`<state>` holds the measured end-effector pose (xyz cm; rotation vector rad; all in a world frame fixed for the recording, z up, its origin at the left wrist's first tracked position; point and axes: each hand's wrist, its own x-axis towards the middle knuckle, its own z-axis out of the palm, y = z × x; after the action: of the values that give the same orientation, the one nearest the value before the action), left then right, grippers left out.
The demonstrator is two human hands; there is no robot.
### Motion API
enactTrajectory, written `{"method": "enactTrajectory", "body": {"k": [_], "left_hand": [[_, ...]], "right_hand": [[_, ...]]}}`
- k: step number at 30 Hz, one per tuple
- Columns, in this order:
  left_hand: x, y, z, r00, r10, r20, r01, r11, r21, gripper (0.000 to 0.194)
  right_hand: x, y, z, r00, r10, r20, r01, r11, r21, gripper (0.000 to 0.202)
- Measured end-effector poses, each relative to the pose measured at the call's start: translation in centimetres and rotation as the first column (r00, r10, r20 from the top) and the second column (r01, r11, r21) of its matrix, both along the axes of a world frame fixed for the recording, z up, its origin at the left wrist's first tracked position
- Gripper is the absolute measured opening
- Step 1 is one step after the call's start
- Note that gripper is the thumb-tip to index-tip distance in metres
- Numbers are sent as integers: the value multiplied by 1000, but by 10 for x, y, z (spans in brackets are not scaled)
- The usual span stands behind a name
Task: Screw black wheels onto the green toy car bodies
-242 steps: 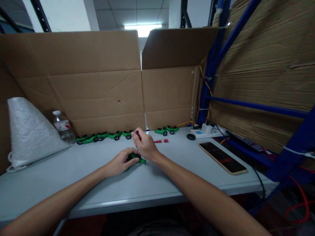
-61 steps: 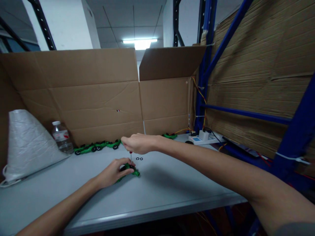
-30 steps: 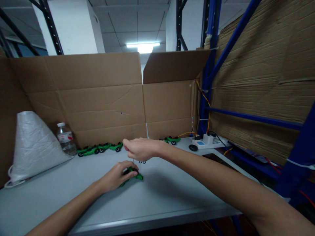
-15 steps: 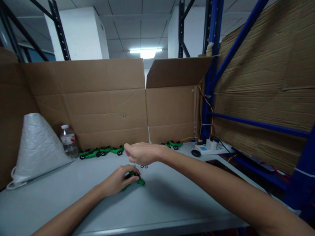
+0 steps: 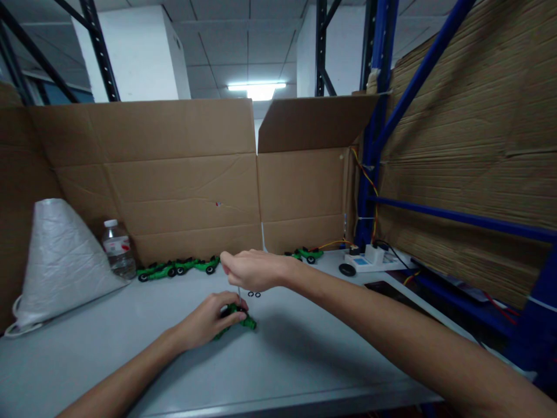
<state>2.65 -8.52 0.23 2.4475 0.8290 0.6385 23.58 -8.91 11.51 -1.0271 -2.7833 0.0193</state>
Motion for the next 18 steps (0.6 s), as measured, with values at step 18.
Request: {"method": "enactTrajectory", "body": {"k": [18], "left_hand": [[1,0,1,1000,1,-23,-1,1000,10,28]], "right_hand": [[2,-2,3,997,-57,56,56,998,14,29]]}}
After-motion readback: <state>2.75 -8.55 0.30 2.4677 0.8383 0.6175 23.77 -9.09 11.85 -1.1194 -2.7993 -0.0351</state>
